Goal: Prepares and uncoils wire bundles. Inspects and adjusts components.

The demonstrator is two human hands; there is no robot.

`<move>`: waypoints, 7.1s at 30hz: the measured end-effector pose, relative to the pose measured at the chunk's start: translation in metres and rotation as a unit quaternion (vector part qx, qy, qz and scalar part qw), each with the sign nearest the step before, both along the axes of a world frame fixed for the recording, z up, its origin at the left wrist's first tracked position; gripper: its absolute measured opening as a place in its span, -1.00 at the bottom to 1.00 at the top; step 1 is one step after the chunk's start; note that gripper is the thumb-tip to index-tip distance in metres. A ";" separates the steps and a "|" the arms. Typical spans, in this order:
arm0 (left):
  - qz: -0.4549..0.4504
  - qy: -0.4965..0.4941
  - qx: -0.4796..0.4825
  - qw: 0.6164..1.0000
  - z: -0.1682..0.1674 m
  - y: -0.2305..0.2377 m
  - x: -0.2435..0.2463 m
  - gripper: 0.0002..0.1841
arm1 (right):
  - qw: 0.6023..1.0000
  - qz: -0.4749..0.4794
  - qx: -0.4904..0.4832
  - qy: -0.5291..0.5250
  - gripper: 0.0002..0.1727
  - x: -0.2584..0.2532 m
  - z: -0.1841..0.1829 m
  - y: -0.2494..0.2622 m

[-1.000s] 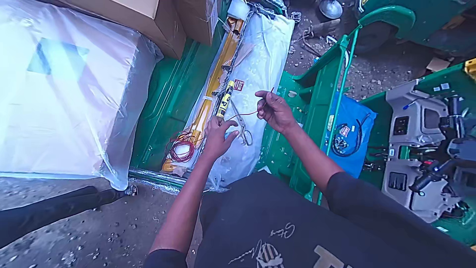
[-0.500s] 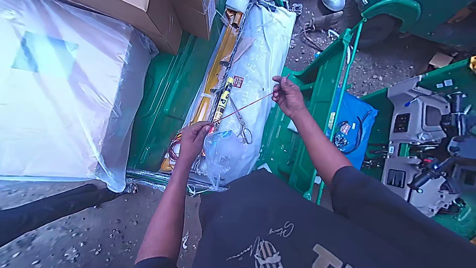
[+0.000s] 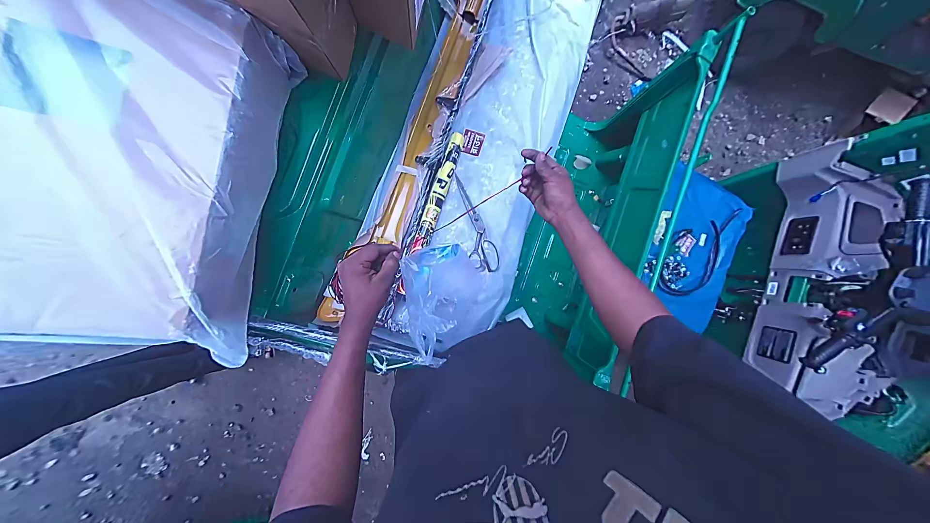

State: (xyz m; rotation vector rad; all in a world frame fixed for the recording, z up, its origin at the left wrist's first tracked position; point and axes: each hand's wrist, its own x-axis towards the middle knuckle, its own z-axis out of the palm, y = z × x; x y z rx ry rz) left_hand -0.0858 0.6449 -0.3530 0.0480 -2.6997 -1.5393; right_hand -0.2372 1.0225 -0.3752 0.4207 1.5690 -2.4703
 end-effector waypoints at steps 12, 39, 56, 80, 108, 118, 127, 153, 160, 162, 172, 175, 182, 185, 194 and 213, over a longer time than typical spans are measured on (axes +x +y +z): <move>0.080 -0.108 -0.039 0.990 -0.025 0.019 -0.006 -0.83 | 0.706 0.302 0.637 -0.065 -0.57 0.119 -0.072 -0.095; 0.108 0.039 -0.029 0.993 0.107 -0.020 -0.002 -0.87 | 0.786 0.204 0.582 -0.048 -0.67 0.173 -0.057 -0.039; 0.022 0.157 0.090 0.983 0.206 -0.051 0.021 -0.85 | 0.797 0.225 0.232 0.510 -0.71 0.100 0.148 -0.265; -0.005 0.182 -0.091 0.979 0.194 -0.088 0.027 -0.81 | 0.828 0.301 0.215 0.422 -0.74 0.114 0.154 -0.294; 0.106 0.153 0.391 0.901 0.168 -0.146 -0.055 -0.68 | 0.902 0.415 -0.118 -0.002 -0.71 0.138 0.133 -0.264; 0.181 0.092 0.345 0.916 0.117 -0.188 -0.127 -0.77 | 0.893 0.369 -0.243 -0.083 -0.77 0.145 0.115 -0.266; 0.132 0.127 -0.016 0.983 0.110 -0.063 0.008 -0.52 | 0.952 0.158 -0.261 -0.038 -0.82 0.135 0.101 -0.256; 0.116 -0.017 0.172 0.978 0.041 0.038 0.053 -0.87 | 0.968 0.085 -0.236 0.014 -0.83 0.123 0.048 -0.242; 0.070 -0.016 0.088 0.994 -0.004 0.047 0.007 -0.86 | 0.975 0.040 -0.219 0.002 -0.82 0.098 0.005 -0.216; 0.039 -0.016 0.072 0.997 -0.004 0.053 -0.007 -0.89 | 0.976 0.042 -0.213 0.009 -0.81 0.088 0.000 -0.199; 0.002 -0.114 0.000 0.993 -0.055 0.072 -0.054 -0.87 | 0.819 0.188 0.541 -0.032 -0.80 0.122 -0.047 -0.078; 0.003 -0.158 -0.010 0.987 -0.068 0.068 -0.052 -0.87 | 0.735 0.294 0.606 -0.081 -0.66 0.158 -0.060 -0.078; -0.005 -0.198 -0.014 0.980 -0.078 0.058 -0.050 -0.83 | 0.704 0.289 0.628 -0.162 -0.61 0.140 -0.064 -0.092; -0.014 -0.179 -0.007 0.984 -0.078 0.051 -0.052 -0.82 | 0.831 0.246 0.445 -0.225 -0.74 0.138 -0.059 -0.069; -0.060 -0.165 -0.072 0.982 -0.055 0.042 -0.060 -0.79 | 0.922 0.280 0.143 -0.225 -0.62 0.188 0.013 -0.005; -0.111 -0.144 -0.151 0.972 -0.031 0.048 -0.060 -0.76 | 0.898 0.347 0.191 -0.190 -0.47 0.171 0.005 -0.084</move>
